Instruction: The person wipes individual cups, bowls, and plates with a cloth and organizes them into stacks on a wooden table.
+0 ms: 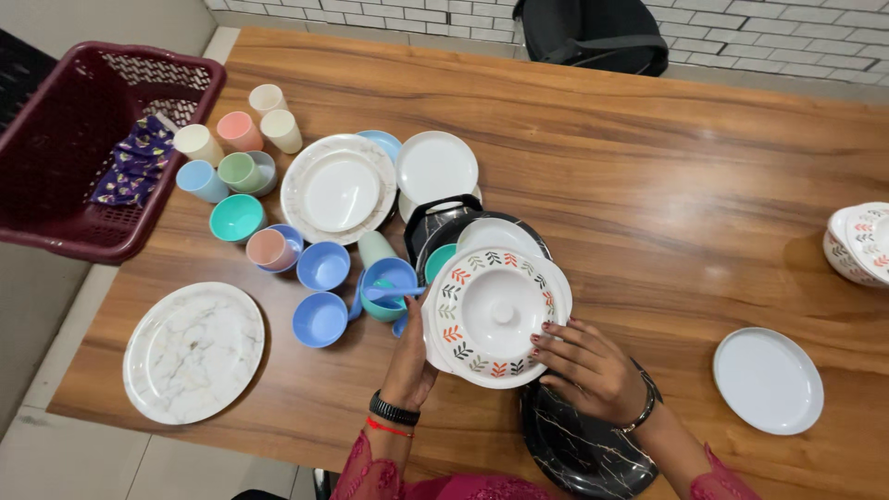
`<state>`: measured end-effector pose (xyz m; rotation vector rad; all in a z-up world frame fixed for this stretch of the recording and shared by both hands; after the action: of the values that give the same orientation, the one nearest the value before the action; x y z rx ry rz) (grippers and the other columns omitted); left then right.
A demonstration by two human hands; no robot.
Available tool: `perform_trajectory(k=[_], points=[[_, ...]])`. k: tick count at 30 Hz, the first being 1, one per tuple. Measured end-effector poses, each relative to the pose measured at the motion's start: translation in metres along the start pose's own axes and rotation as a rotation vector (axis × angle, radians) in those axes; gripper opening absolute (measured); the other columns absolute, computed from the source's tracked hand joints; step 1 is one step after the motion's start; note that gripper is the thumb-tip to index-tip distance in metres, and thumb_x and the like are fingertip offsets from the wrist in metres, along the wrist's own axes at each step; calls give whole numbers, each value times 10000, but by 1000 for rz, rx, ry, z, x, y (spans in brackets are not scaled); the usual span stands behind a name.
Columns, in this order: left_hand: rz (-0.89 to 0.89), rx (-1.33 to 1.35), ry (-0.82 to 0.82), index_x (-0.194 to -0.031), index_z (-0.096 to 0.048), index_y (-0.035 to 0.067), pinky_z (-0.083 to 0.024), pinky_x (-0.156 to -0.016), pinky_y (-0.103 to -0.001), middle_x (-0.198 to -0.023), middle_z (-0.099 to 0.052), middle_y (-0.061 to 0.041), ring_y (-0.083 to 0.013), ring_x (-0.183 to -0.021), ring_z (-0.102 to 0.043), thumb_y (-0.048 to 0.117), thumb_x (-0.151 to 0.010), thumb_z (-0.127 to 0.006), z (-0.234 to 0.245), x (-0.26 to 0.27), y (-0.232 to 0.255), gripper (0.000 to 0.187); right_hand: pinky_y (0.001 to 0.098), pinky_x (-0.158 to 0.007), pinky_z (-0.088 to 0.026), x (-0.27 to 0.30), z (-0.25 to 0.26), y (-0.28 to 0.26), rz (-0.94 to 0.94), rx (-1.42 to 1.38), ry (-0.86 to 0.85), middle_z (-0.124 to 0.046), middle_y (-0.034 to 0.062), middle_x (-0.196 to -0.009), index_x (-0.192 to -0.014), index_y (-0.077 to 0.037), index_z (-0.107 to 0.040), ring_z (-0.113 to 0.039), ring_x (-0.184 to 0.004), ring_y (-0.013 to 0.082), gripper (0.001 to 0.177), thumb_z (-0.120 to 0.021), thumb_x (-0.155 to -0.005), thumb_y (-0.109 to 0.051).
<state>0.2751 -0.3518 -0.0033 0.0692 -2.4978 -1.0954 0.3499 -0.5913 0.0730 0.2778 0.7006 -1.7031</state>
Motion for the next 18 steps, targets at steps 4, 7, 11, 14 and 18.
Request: perform_trajectory(k=[4,7,11,14,18], points=[[35,40,-60,-1592,-326,87,-461,-1116,-337,-1569,-487,-84,-193,-1412,-504,617,-1011,-256,-35,-16,-16,790,464,-1148,-453,25,24,26,-204,-84,182,-674,78,-1335,-1269,-90,-663,-583,-1366,275,409,-748,-898,-238],[139,78,-117,-1579,-331,87,-489,-1082,-374,-1548,-494,-113,-236,-1387,-515,604,-1009,-262,-59,-32,-35,772,474,-1196,-371,55,28,61,-490,1,419,-531,181,-1516,-1433,-1,-544,-469,-1457,321,497,-621,-987,-206],[212,-33,-71,-1568,-321,106,-522,-1047,-362,-1496,-533,-75,-194,-1343,-556,574,-986,-371,-79,-59,-66,748,361,-969,-465,131,-16,130,-1311,-1012,652,-621,60,-1413,-1499,-145,-519,-580,-1190,168,522,-582,-985,-209],[295,-96,63,-1434,-379,103,-551,-948,-377,-1318,-603,-98,-203,-1175,-621,449,-958,-543,-91,-91,-92,611,309,-1021,-505,175,-29,159,-1434,-1164,770,-671,98,-1320,-1371,-25,-590,-630,-1199,144,402,-594,-1002,-186],[142,-334,35,-1218,-438,86,-561,-715,-360,-975,-652,-169,-227,-841,-645,211,-934,-693,-110,-168,-129,402,324,-966,-528,203,-20,218,-1463,-1123,879,-695,86,-1222,-1305,-23,-617,-644,-1124,154,324,-612,-1017,-173]])
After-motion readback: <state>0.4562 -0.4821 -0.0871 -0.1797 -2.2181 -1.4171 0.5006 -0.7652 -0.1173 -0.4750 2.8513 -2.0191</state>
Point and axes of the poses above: each hand's wrist, its own x-axis away from the middle knuckle, its own z-axis out of the back of the hand, y = z × x, the point moved 4 cm from there along -x, towards the middle knuckle
